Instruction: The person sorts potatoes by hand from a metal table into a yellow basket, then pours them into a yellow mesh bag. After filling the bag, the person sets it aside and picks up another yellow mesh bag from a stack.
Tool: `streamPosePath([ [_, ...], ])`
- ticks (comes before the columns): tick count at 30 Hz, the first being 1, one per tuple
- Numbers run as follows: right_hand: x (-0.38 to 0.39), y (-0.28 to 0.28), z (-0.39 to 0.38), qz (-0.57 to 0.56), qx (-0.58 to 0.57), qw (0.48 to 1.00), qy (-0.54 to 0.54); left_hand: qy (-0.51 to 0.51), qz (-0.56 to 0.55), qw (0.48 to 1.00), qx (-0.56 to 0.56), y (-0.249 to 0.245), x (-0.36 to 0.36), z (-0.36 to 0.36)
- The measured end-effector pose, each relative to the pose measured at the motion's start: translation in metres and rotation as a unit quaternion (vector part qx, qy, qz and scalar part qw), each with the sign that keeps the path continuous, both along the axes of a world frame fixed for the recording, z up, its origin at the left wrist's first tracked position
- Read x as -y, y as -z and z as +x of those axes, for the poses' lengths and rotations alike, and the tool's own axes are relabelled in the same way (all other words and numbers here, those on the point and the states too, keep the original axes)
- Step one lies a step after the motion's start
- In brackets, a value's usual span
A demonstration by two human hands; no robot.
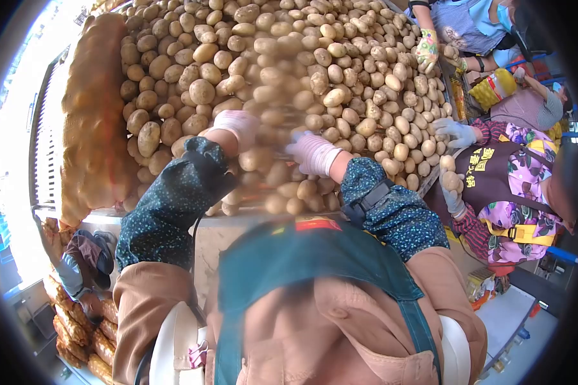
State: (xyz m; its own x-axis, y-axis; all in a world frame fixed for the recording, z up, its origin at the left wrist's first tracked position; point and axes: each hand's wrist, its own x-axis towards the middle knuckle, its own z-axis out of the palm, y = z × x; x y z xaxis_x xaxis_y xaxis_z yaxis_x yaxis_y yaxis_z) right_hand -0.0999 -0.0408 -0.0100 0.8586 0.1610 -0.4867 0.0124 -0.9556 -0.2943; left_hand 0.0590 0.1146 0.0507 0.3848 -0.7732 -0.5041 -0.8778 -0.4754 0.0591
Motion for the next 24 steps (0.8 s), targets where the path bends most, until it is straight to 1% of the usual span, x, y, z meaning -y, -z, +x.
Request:
streamPosePath([
  [1, 0.007, 0.0, 0.0, 0.048, 0.024, 0.998, 0.019, 0.0, -0.025, 1.0, -0.01, -0.008, 0.001, 0.005],
  [2, 0.011, 0.001, -0.004, 0.096, 0.048, 0.993, 0.037, 0.002, -0.009, 0.999, -0.032, -0.017, -0.002, 0.011],
  [3, 0.014, 0.002, -0.008, 0.145, 0.07, 0.985, 0.053, -0.1, -0.086, 0.98, -0.149, -0.015, -0.01, 0.019],
  [4, 0.014, -0.002, -0.011, 0.252, 0.101, 0.956, 0.11, -0.201, -0.159, 0.93, -0.262, -0.01, -0.025, 0.031],
  [5, 0.01, -0.005, -0.014, 0.29, 0.115, 0.941, 0.132, -0.297, -0.225, 0.852, -0.368, -0.004, -0.035, 0.038],
  [6, 0.005, -0.015, -0.012, 0.326, 0.13, 0.924, 0.153, -0.359, -0.298, 0.749, -0.47, -0.012, -0.039, 0.034],
  [7, -0.001, -0.02, -0.009, 0.361, 0.147, 0.904, 0.175, -0.409, -0.364, 0.625, -0.556, -0.029, -0.042, 0.025],
  [8, -0.009, -0.02, -0.003, 0.387, 0.113, 0.89, 0.21, -0.446, -0.421, 0.483, -0.625, -0.042, -0.044, 0.016],
  [9, -0.017, -0.022, 0.002, 0.394, 0.135, 0.886, 0.206, -0.457, -0.459, 0.35, -0.676, -0.048, -0.043, 0.004],
  [10, -0.023, -0.022, 0.012, 0.362, 0.173, 0.902, 0.159, -0.465, -0.47, 0.344, -0.667, -0.034, -0.051, 0.009],
  [11, -0.032, -0.021, 0.022, 0.329, 0.209, 0.914, 0.111, -0.473, -0.48, 0.337, -0.657, -0.008, -0.059, 0.014],
  [12, -0.041, -0.007, 0.036, 0.225, 0.158, 0.96, 0.049, -0.488, -0.491, 0.257, -0.675, -0.001, -0.058, 0.012],
  [13, -0.051, -0.001, 0.042, 0.192, 0.155, 0.969, 0.02, -0.498, -0.499, 0.176, -0.687, 0.005, -0.057, 0.009],
  [15, -0.071, 0.006, 0.044, 0.121, 0.147, 0.981, -0.04, -0.473, -0.469, 0.097, -0.739, 0.015, -0.063, 0.008],
  [16, -0.077, 0.004, 0.043, 0.09, 0.157, 0.982, -0.048, -0.483, -0.487, 0.109, -0.72, 0.019, -0.064, 0.007],
  [18, -0.083, 0.004, 0.043, 0.068, 0.135, 0.988, -0.024, -0.498, -0.522, 0.137, -0.679, 0.026, -0.065, 0.003],
  [19, -0.082, 0.001, 0.046, 0.088, 0.105, 0.991, 0.008, -0.498, -0.55, 0.333, -0.581, 0.022, -0.069, -0.009],
  [20, -0.08, -0.005, 0.05, 0.106, 0.077, 0.991, 0.041, -0.501, -0.543, 0.509, -0.442, 0.017, -0.072, -0.02],
  [21, -0.073, -0.021, 0.051, 0.094, 0.059, 0.993, -0.034, -0.495, -0.545, 0.523, -0.43, 0.0, -0.068, -0.026],
  [22, -0.061, -0.019, 0.042, 0.131, 0.099, 0.986, -0.025, -0.488, -0.546, 0.536, -0.419, -0.017, -0.063, -0.031],
  [23, -0.053, -0.017, 0.033, 0.198, 0.161, 0.963, 0.085, -0.496, -0.529, 0.355, -0.59, -0.036, -0.057, -0.026],
  [24, -0.039, -0.028, 0.028, 0.198, 0.084, 0.966, 0.144, -0.476, -0.512, 0.425, -0.576, -0.04, -0.054, -0.027],
])
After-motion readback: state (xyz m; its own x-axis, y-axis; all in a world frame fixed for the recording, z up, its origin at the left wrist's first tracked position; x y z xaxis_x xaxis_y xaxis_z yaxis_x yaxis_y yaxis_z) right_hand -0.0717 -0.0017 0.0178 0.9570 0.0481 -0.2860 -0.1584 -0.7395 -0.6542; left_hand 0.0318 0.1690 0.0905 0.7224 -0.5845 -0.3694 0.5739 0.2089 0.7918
